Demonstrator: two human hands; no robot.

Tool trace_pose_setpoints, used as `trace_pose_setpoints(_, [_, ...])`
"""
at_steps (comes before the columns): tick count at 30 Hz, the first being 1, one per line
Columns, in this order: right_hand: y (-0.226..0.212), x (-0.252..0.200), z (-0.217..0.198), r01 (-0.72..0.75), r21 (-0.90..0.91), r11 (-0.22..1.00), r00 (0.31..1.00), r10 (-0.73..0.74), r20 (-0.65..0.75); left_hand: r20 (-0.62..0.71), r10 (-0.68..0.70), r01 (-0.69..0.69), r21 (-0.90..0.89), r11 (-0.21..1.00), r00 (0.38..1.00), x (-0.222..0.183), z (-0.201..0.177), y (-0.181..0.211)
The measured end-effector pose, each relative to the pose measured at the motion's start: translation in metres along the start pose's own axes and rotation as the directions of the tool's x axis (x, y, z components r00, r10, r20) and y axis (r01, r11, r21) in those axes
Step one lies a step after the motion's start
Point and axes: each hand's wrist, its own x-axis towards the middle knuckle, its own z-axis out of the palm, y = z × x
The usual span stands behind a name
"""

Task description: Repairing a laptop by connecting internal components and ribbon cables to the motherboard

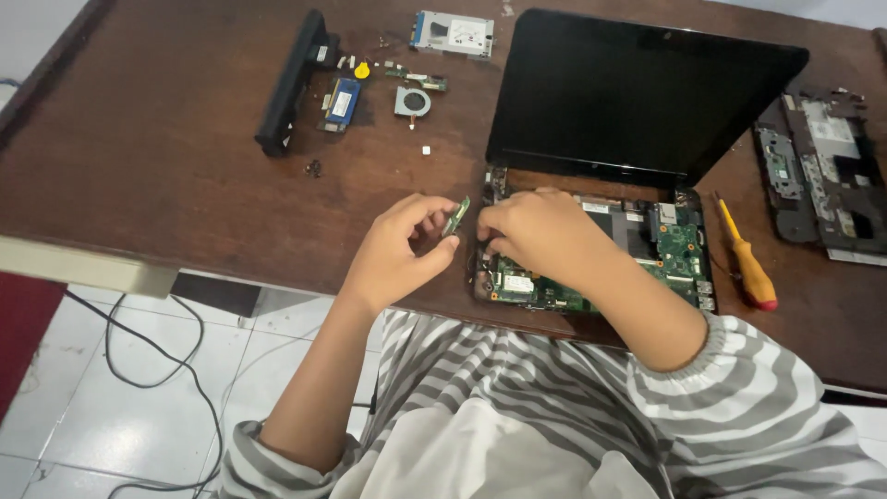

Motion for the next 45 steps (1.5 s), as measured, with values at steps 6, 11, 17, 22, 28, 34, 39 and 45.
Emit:
trace_pose_setpoints(6, [0.002, -0.011, 0.009, 0.185, -0.064, 0.981, 0.977, -0.190, -0.100, 0.002, 0.003, -0.003, -0.007, 1.000, 1.000, -0.001, 0.000, 0.002])
trace_pose_setpoints(11, [0.009, -0.015, 0.031, 0.271, -0.111, 0.956, 0.901, -0.292, -0.320, 0.011, -0.001, 0.001, 0.006, 1.000, 1.000, 0.000, 0.001, 0.000])
trace_pose_setpoints(17, [0.009, -0.016, 0.025, 0.204, 0.252, 0.946, 0.930, -0.107, -0.352, 0.011, 0.003, -0.003, 0.010, 1.000, 1.000, -0.001, 0.002, -0.003])
trace_pose_setpoints(22, [0.024, -0.015, 0.027, 0.174, 0.423, 0.889, 0.896, 0.036, -0.443, 0.017, 0.009, -0.009, 0.026, 1.000, 1.000, -0.001, 0.001, 0.002])
trace_pose_setpoints(28, [0.034, -0.029, 0.019, 0.172, 0.448, 0.877, 0.860, 0.088, -0.503, 0.057, 0.141, -0.145, 0.072, 0.987, 0.988, 0.000, 0.002, 0.011])
trace_pose_setpoints(34, [0.033, -0.051, 0.014, 0.209, 0.426, 0.880, 0.907, -0.012, -0.421, 0.063, 0.229, -0.238, 0.245, 0.940, 0.971, -0.001, 0.013, 0.007])
trace_pose_setpoints(39, [0.023, -0.060, 0.006, 0.139, 0.277, 0.951, 0.958, -0.058, -0.281, 0.079, 0.243, -0.255, 0.340, 0.905, 0.967, -0.006, 0.022, 0.015])
trace_pose_setpoints(45, [-0.003, -0.062, -0.018, -0.043, 0.146, 0.988, 0.987, 0.064, -0.146, 0.078, 0.170, -0.187, 0.426, 0.885, 0.982, -0.012, 0.026, 0.026])
